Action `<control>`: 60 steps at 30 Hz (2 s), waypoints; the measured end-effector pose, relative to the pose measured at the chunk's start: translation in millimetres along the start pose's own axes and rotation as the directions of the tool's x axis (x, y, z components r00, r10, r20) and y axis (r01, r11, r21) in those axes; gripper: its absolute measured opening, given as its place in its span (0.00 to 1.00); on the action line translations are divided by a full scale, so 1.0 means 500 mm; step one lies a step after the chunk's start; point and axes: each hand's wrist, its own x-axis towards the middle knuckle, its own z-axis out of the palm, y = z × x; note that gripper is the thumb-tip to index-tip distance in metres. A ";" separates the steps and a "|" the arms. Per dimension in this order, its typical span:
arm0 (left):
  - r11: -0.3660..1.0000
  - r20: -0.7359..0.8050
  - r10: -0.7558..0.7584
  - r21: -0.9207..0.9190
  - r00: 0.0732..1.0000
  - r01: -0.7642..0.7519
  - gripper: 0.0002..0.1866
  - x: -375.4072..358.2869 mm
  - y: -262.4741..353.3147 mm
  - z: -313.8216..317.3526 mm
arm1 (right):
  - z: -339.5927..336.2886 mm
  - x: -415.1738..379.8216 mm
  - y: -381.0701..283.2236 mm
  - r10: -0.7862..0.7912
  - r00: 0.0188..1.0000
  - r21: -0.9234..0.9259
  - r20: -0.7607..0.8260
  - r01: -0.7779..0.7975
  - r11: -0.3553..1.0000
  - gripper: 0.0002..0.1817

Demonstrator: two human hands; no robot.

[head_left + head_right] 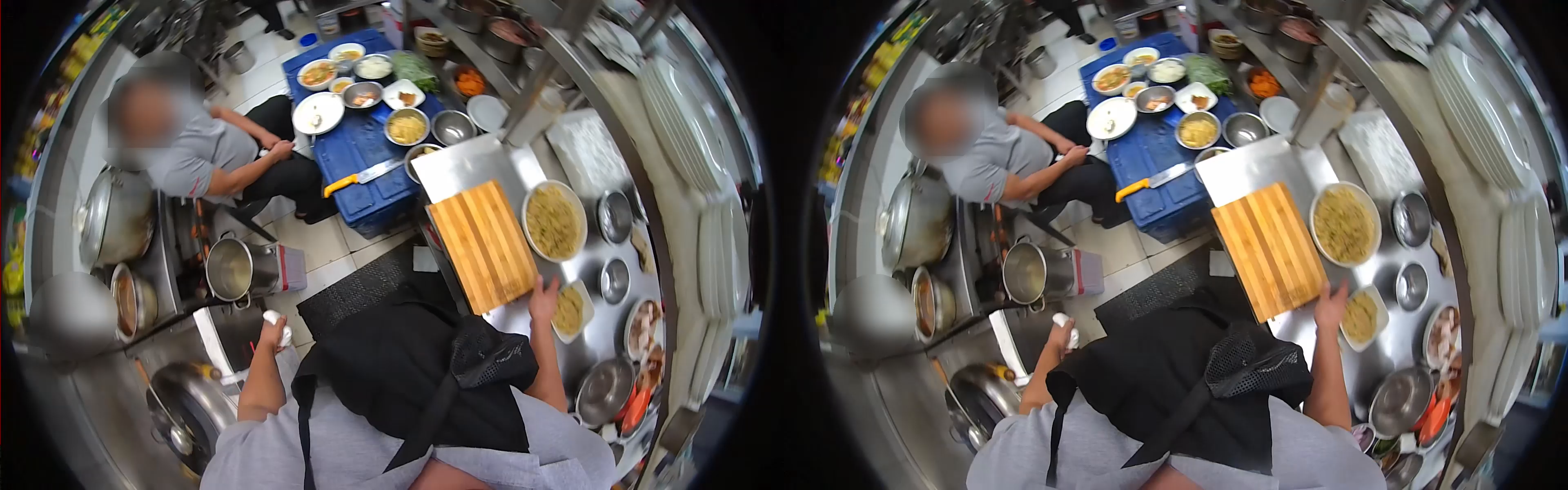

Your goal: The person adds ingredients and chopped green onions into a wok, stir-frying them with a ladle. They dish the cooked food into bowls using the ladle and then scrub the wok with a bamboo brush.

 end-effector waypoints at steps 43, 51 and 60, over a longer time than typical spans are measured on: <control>0.679 -0.722 -0.399 -0.647 0.566 -0.347 0.31 -0.740 -0.671 -0.167 | 0.096 -1.526 -1.064 0.479 -0.878 0.805 -0.022 -0.299 -0.513 0.25; 0.169 -0.575 -0.719 -0.690 0.391 -0.704 0.23 -0.744 -0.677 -0.209 | 0.627 -1.872 -1.127 -0.322 -0.939 0.594 -0.120 0.192 -0.781 0.39; 0.397 -0.395 -0.914 -0.918 -0.088 0.000 0.42 -0.495 -0.848 -0.125 | 0.997 -1.920 -1.145 0.319 -0.713 0.780 0.625 0.589 -0.211 0.35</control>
